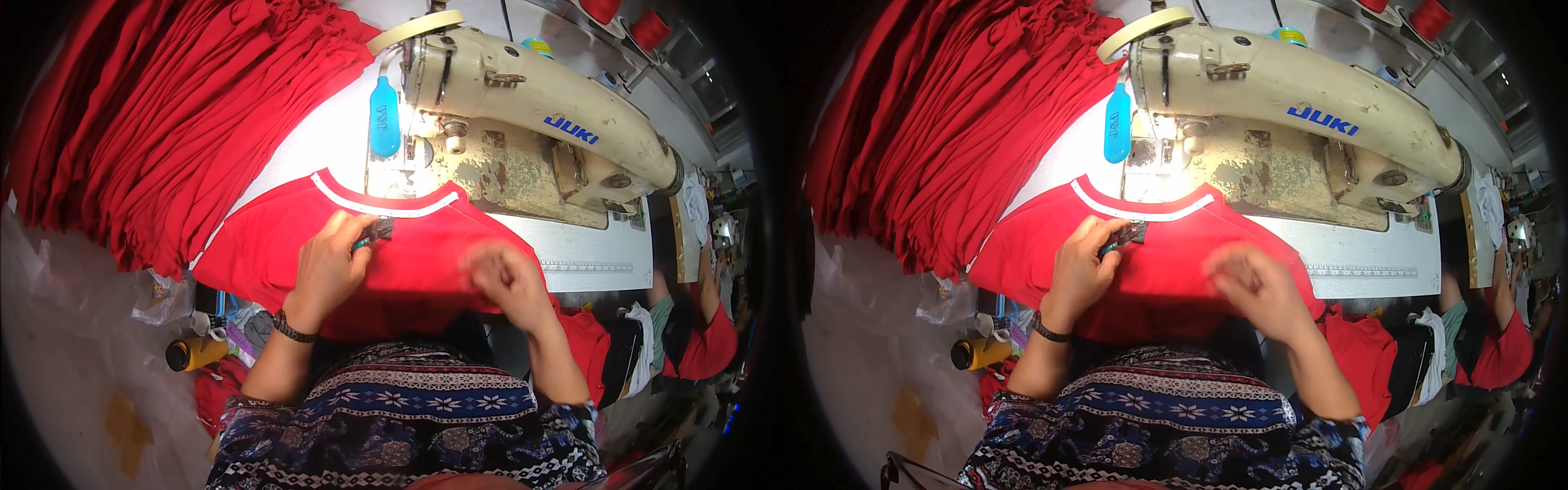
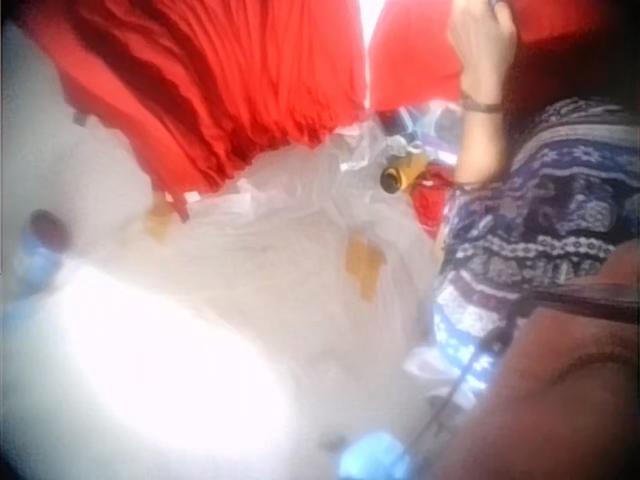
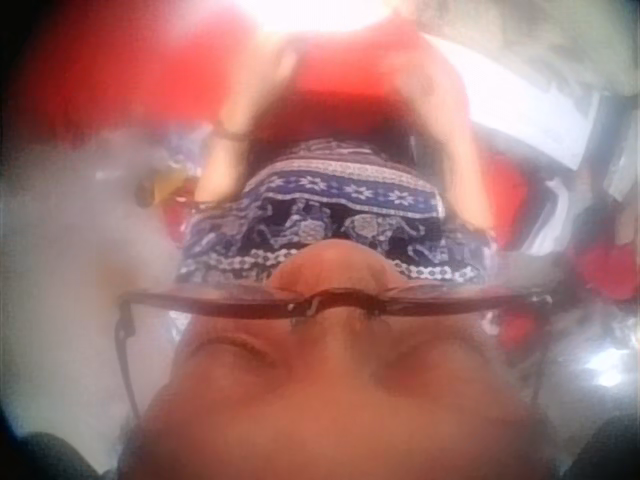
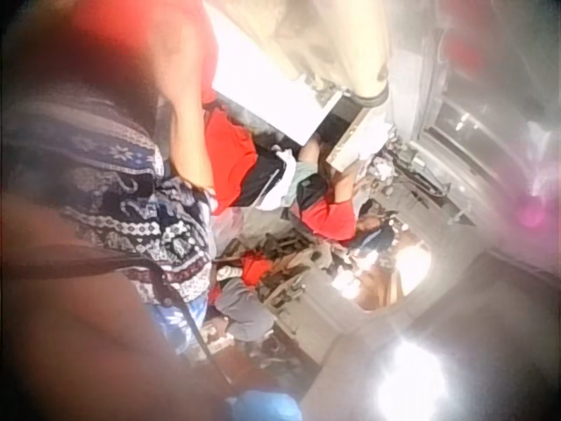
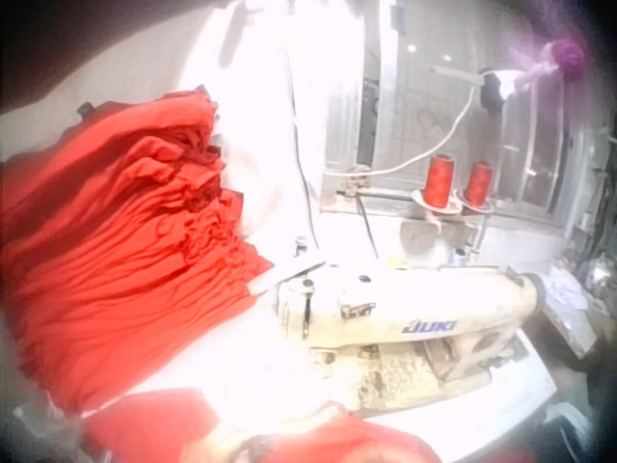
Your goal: The person sews red fabric using a sewing machine and then measures the neckline with a tape measure.
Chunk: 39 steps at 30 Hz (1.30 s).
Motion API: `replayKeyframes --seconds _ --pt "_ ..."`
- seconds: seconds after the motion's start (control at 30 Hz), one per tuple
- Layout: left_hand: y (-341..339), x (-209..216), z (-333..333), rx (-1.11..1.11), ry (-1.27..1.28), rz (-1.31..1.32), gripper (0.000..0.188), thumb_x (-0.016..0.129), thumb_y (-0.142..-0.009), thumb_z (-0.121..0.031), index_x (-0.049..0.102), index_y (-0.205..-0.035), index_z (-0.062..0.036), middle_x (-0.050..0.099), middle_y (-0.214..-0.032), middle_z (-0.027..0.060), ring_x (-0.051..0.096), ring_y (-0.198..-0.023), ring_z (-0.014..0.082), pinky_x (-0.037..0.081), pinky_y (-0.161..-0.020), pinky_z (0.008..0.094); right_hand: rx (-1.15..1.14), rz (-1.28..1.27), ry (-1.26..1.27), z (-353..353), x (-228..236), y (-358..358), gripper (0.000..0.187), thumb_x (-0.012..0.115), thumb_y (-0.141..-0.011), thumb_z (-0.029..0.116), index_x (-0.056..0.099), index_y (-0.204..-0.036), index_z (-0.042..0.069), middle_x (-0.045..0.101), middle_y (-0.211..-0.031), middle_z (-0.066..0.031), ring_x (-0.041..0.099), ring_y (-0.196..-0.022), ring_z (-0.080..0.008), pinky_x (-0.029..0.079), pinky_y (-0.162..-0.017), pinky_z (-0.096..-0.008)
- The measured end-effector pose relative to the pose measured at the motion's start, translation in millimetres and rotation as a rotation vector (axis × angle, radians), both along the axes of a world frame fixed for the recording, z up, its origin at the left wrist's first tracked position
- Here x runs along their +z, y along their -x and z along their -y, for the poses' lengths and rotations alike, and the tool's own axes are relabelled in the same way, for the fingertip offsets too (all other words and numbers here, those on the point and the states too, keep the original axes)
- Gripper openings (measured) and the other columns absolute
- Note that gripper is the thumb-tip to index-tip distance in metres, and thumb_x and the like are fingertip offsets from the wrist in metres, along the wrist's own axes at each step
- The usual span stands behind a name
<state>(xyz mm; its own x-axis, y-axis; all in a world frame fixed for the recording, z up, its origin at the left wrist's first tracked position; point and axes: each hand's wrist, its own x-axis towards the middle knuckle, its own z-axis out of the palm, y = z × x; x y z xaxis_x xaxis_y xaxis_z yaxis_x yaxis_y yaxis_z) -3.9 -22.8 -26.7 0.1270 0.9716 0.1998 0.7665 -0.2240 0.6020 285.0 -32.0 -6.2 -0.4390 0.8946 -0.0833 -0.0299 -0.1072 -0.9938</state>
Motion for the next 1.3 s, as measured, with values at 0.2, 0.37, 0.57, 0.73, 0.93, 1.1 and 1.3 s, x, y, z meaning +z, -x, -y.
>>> replayKeyframes --seconds 0.2,0.37,0.57,0.73,0.93,1.1,1.3 --pt "27 -17 -68 -0.028 -0.405 -0.197 0.044 0.061 -0.089 -0.001 0.056 -0.133 -0.0041 0.057 -0.115 0.0190 0.060 -0.101 0.0369 0.051 -0.079 0.0430 -0.072 0.369 -0.106 35 -20 -42 0.033 0.066 -0.095 0.005 0.060 -0.127 0.001 0.067 -0.125 -0.0138 0.063 -0.121 -0.0268 0.052 -0.101 -0.0406" --pt "20 37 -28 -0.284 0.003 -0.078 0.013 0.052 -0.100 -0.011 0.059 -0.104 -0.0006 0.062 -0.095 0.0158 0.064 -0.090 0.0329 0.052 -0.077 0.0388 0.028 0.843 -0.889 -21 -37 56 0.059 0.062 -0.096 0.043 0.054 -0.141 0.006 0.049 -0.151 -0.0146 0.041 -0.143 -0.0332 0.029 -0.117 -0.0576" --pt "180 -37 168 0.459 1.583 0.986 0.020 0.055 -0.103 -0.019 0.067 -0.100 -0.0033 0.072 -0.093 0.0075 0.070 -0.083 0.0172 0.056 -0.073 0.0314 0.045 0.983 -0.947 -27 -49 71 0.068 0.057 -0.094 0.055 0.052 -0.145 0.009 0.046 -0.154 -0.0132 0.037 -0.146 -0.0328 0.022 -0.119 -0.0595" --pt "184 -58 227 0.780 1.314 1.001 0.020 0.056 -0.102 -0.020 0.067 -0.101 -0.0032 0.072 -0.093 0.0075 0.070 -0.083 0.0173 0.056 -0.074 0.0315 0.006 0.944 -0.979 -26 -50 70 0.066 0.057 -0.095 0.055 0.056 -0.141 0.008 0.049 -0.151 -0.0124 0.039 -0.144 -0.0305 0.022 -0.119 -0.0580" --pt "175 -53 223 0.792 1.274 0.915 0.021 0.057 -0.101 -0.021 0.068 -0.101 -0.0031 0.072 -0.093 0.0074 0.070 -0.083 0.0174 0.056 -0.075 0.0315 -0.012 0.942 -0.998 -26 -54 66 0.065 0.058 -0.094 0.055 0.057 -0.139 0.009 0.048 -0.152 -0.0127 0.039 -0.143 -0.0305 0.024 -0.117 -0.0575" --pt "166 -44 226 0.810 1.263 0.864 0.021 0.058 -0.101 -0.021 0.068 -0.101 -0.0030 0.073 -0.093 0.0073 0.070 -0.084 0.0175 0.056 -0.075 0.0316 -0.014 0.918 -1.014 -28 -53 65 0.064 0.058 -0.094 0.055 0.058 -0.139 0.008 0.048 -0.151 -0.0124 0.038 -0.144 -0.0309 0.024 -0.117 -0.0578" --pt "163 -38 233 0.834 1.259 0.828 0.022 0.059 -0.100 -0.022 0.069 -0.102 -0.0029 0.073 -0.093 0.0073 0.070 -0.084 0.0176 0.056 -0.076 0.0317 0.019 0.903 -1.009 -28 -51 62 0.063 0.059 -0.094 0.052 0.059 -0.139 0.008 0.052 -0.148 -0.0133 0.039 -0.143 -0.0313 0.023 -0.117 -0.0588"
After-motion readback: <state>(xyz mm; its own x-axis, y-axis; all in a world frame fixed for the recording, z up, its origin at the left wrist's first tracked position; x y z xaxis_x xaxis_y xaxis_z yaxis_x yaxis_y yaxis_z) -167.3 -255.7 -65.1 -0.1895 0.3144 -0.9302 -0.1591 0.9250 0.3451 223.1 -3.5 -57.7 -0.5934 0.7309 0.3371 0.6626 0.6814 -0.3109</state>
